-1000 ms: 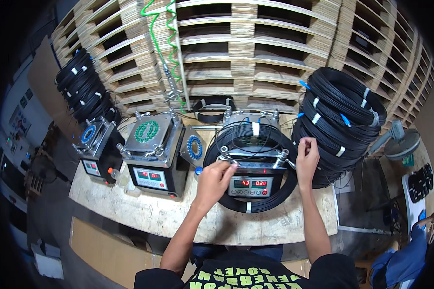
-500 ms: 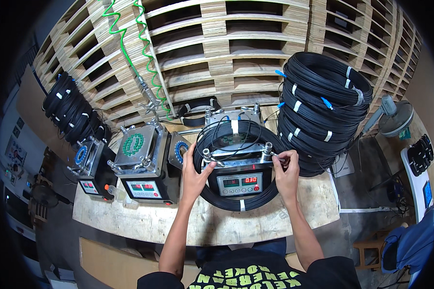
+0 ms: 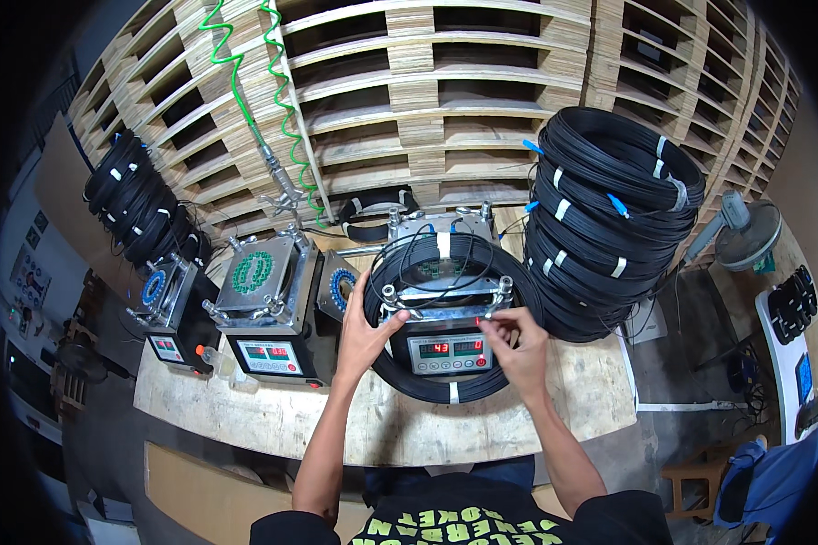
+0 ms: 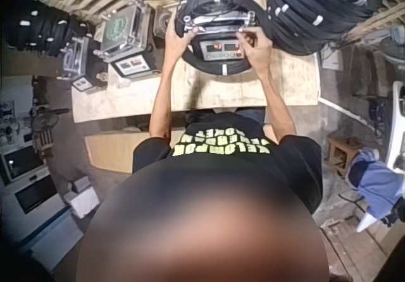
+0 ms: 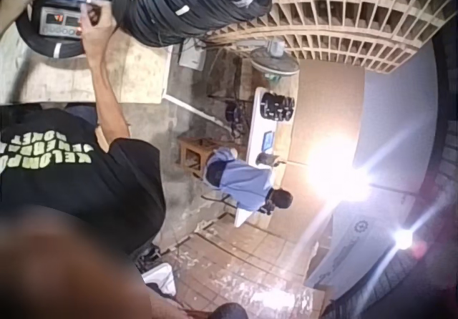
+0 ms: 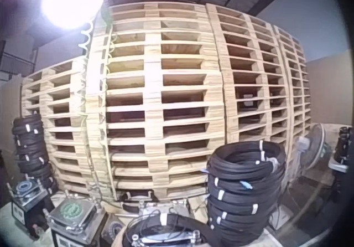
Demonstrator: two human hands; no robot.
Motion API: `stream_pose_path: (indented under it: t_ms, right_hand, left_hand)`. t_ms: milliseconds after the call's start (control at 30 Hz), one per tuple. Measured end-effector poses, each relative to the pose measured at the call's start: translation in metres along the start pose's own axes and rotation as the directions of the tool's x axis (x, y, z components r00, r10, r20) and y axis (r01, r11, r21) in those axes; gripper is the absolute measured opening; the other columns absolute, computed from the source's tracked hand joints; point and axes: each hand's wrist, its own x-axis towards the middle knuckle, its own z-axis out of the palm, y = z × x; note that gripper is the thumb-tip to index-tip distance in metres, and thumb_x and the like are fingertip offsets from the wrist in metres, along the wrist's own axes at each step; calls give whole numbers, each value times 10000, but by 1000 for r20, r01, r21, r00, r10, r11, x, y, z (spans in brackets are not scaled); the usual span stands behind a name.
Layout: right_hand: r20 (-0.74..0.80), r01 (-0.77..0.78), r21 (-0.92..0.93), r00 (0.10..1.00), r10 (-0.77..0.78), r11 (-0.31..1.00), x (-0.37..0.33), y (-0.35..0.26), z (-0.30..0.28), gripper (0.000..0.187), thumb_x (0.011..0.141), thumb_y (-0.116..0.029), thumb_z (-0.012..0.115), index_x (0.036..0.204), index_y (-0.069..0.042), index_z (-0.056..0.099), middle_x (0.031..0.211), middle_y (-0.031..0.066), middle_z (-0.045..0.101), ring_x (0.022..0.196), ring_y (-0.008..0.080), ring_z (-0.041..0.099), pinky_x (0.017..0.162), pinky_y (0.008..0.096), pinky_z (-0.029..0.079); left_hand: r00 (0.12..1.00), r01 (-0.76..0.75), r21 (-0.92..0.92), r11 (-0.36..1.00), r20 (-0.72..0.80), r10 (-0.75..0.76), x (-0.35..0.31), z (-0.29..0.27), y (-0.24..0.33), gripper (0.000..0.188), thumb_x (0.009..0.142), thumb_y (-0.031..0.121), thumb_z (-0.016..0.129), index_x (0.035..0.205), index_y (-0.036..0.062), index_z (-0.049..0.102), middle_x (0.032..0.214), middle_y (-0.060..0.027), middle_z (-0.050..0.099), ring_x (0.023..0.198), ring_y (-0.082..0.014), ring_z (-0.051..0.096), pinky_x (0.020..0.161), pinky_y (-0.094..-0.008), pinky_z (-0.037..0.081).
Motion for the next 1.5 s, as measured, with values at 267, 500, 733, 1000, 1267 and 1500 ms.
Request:
stream_pose_path:
  t_ms: [267,500,733,1000,1267,1500]
  right_hand:
    - [-160,418,-39,894,-418,908,71,-43,11,92,932,-94,620,887,-13,621,637,30,609,550,66,572,484,236,415]
    - [732,454,-505,676,86,734,237,-46,49,279,861,-206,759,1047,-19,669,842,129,691,762,269,661,693,382,520]
    - [734,589,-673,457,502,448,255,-13,89,192,775,-29,679,953,36,703,973,219,725,837,345,705,709,470,525]
    - [853,777,-508,395,340,372,260,-11,92,237,716,21,688,949,62,687,977,232,724,811,364,713,602,463,528]
    - [808,550,-479,582,97,684,231,-6,27,194,914,-93,680,958,73,587,859,249,682,742,359,691,599,474,479]
    - [526,310,-396,848,-64,864,180,-8,2,170,934,-50,679,921,45,539,734,131,613,671,174,609,614,352,464]
  left_hand:
    - [999,-32,-6,999,-28,32,-2,3,1,884,802,363,844,1495,40,401,1369,-202,538,1278,-320,542,1075,-404,429]
    - [991,-119,68,991,-47,122,-1,-1,-4,783,863,299,793,1497,48,410,1330,-216,553,1241,-347,561,1057,-415,435]
    - [994,-95,55,994,-40,97,-4,-3,-2,765,862,251,792,1502,65,416,1313,-211,561,1217,-345,578,1035,-410,453]
    - [992,-117,50,992,-33,118,-4,-1,-3,756,883,255,774,1510,54,403,1317,-228,554,1233,-354,566,1041,-413,441]
    - [992,65,-386,920,-77,-103,32,-35,7,419,1072,324,493,1365,29,539,1246,-120,631,1108,-208,624,986,-355,470]
    - [842,-419,346,839,494,217,156,4,83,264,930,173,670,1127,-1,700,1005,-224,722,918,-362,714,819,-431,566]
